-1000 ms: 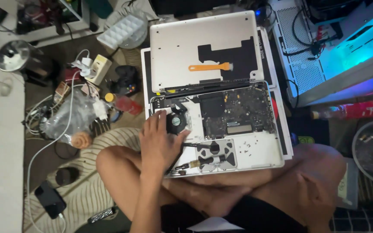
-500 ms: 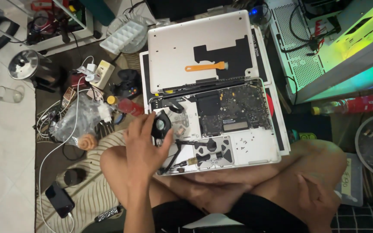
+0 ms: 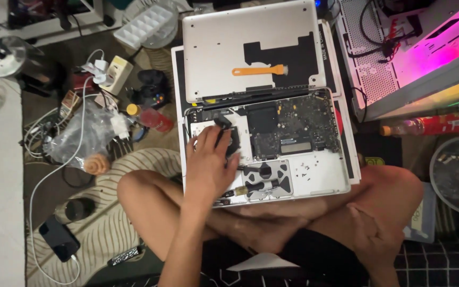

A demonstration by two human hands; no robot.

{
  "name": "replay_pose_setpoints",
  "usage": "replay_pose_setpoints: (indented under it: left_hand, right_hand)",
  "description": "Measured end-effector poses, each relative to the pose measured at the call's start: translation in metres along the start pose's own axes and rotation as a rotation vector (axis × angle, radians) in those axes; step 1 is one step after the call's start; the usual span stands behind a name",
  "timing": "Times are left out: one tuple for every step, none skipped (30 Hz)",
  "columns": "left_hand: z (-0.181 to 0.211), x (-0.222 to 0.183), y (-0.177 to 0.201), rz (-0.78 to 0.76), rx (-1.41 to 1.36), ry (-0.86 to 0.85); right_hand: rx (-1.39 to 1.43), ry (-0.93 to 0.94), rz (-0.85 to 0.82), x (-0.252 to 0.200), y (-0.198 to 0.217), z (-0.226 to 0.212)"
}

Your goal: The person sits on the floor with an opened laptop on their lap and disassembles it. They lift out the logic board assembly, set it aside, then use a screwdriver to remove screws from the lower chassis and manipulate internal components and cables by hand.

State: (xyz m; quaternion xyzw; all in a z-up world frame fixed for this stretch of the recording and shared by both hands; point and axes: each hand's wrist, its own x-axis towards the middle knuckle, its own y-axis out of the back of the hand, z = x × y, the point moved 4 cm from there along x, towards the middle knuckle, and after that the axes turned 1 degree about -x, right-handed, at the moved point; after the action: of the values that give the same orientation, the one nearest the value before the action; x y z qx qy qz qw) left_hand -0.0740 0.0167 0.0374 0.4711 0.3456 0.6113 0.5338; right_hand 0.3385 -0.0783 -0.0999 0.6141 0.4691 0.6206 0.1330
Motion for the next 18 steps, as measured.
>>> replay_pose_setpoints:
  left_hand:
    - [0.007,-0.005,-0.002,-0.003,-0.007,0.002]
    - [0.014,-0.011,-0.002,0.042,-0.081,-0.015]
    - [0.021,-0.016,-0.002,0.087,-0.155,-0.032]
    - [0.026,-0.02,-0.007,0.084,-0.162,-0.028]
    - [0.032,-0.025,-0.011,0.115,-0.165,-0.061]
    - [0.038,-0.029,-0.014,0.148,-0.169,-0.092]
    - [0.035,-0.028,-0.019,0.146,-0.176,-0.086]
    - [0.03,-0.027,-0.023,0.161,-0.183,-0.073]
    - [0.026,-0.025,-0.026,0.176,-0.191,-0.059]
    - [0.024,-0.022,-0.026,0.179,-0.195,-0.055]
    - [0.023,-0.02,-0.024,0.186,-0.225,-0.069]
    - [0.021,-0.016,-0.022,0.195,-0.25,-0.085]
    - [0.021,-0.012,-0.023,0.199,-0.25,-0.082]
    - [0.02,-0.01,-0.024,0.183,-0.28,-0.079]
    - [0.019,-0.008,-0.026,0.167,-0.309,-0.077]
    - [0.019,-0.008,-0.026,0.167,-0.31,-0.071]
    - [0.019,-0.007,-0.027,0.164,-0.311,-0.066]
    - [0.02,-0.007,-0.027,0.16,-0.311,-0.058]
  right_hand:
    - [-0.005,0.002,-0.006,0.02,0.009,-0.015]
    - [0.056,-0.05,-0.046,0.039,0.016,-0.029]
    - [0.116,-0.103,-0.085,0.058,0.023,-0.043]
    - [0.112,-0.102,-0.093,0.08,0.029,-0.058]
    - [0.205,-0.181,-0.148,0.1,0.032,-0.071]
    - [0.298,-0.26,-0.203,0.121,0.035,-0.083]
    - [0.293,-0.257,-0.211,0.127,0.032,-0.087]
    - [0.352,-0.21,-0.223,0.134,0.028,-0.093]
    - [0.412,-0.163,-0.235,0.14,0.025,-0.098]
    - [0.409,-0.158,-0.239,0.139,0.015,-0.091]
    - [0.377,-0.042,-0.221,0.139,0.008,-0.087]
    - [0.349,0.075,-0.198,0.139,-0.002,-0.083]
    - [0.349,0.081,-0.199,0.151,-0.007,-0.084]
    - [0.291,0.137,-0.232,0.16,-0.014,-0.088]
    - [0.232,0.193,-0.265,0.169,-0.02,-0.091]
    - [0.235,0.196,-0.27,0.183,-0.023,-0.098]
    - [0.255,0.205,-0.321,0.197,-0.027,-0.105]
    - [0.277,0.213,-0.374,0.21,-0.031,-0.113]
